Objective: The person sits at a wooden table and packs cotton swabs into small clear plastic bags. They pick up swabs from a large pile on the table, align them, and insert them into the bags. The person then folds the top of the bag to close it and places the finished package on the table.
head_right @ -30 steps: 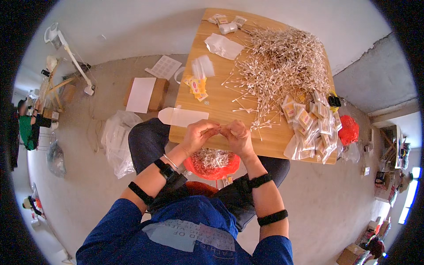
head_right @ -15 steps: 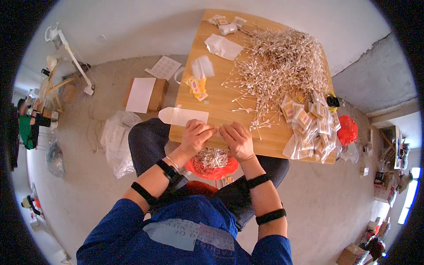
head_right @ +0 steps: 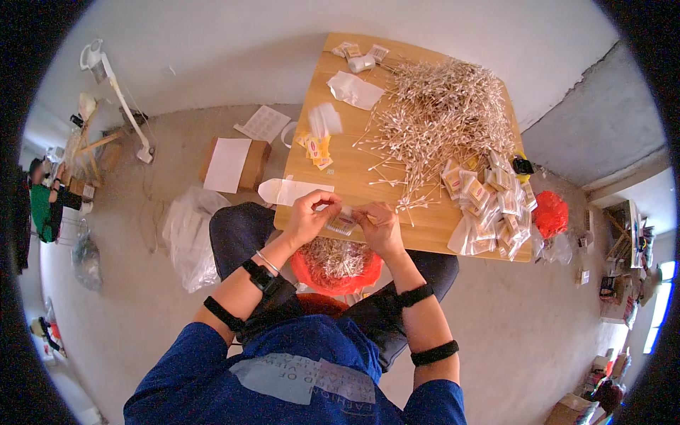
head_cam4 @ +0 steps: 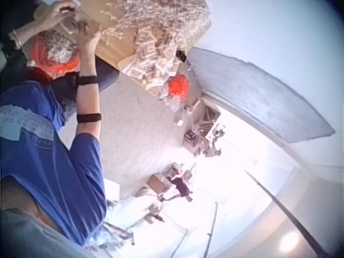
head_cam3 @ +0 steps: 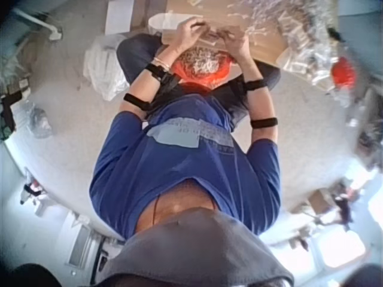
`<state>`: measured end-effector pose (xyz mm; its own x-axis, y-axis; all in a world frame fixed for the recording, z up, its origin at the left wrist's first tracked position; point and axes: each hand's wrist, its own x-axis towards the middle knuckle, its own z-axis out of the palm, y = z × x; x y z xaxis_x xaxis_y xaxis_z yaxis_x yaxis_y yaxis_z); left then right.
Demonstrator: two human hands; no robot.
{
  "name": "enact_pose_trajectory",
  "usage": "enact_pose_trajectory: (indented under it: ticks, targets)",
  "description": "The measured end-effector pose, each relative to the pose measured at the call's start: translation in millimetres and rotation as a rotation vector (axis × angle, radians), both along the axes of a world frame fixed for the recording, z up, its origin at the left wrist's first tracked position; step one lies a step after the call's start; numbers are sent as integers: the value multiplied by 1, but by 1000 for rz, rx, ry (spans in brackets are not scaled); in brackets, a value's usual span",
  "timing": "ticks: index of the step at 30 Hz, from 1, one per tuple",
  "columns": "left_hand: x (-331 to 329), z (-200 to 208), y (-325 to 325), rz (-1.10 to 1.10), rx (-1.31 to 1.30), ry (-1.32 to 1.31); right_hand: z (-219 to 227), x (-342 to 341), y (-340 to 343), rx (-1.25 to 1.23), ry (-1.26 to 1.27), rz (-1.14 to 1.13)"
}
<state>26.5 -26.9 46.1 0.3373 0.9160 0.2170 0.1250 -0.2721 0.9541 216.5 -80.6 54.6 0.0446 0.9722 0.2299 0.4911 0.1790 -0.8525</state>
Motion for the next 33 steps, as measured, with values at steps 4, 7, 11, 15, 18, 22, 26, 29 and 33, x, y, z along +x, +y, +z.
enact_pose_trajectory:
  ticks: [4,7,11,15,18,22,26,29,33]
  targets:
    - [-7,22,-4,-82,-144,-54,21,0,-6,-177,143,7]
    - [-13,29,-7,-77,-116,-74,53,-11,-10,-131,163,7]
    - [-20,51,-10,-114,3,44,70,-14,-8,22,-5,64]
    - [-24,71,-17,-91,144,106,77,-18,-8,27,7,81]
    - [-27,83,-23,-59,206,105,87,-27,-10,45,-1,100]
    - [-28,93,-29,-54,297,96,96,-33,-15,73,-5,110]
    - [-30,98,-33,-60,324,147,97,-36,-18,106,-28,117]
    - [-32,97,-36,-66,202,84,105,-39,-20,141,-33,122]
    - [-35,103,-36,-81,82,46,108,-34,-20,95,-23,127]
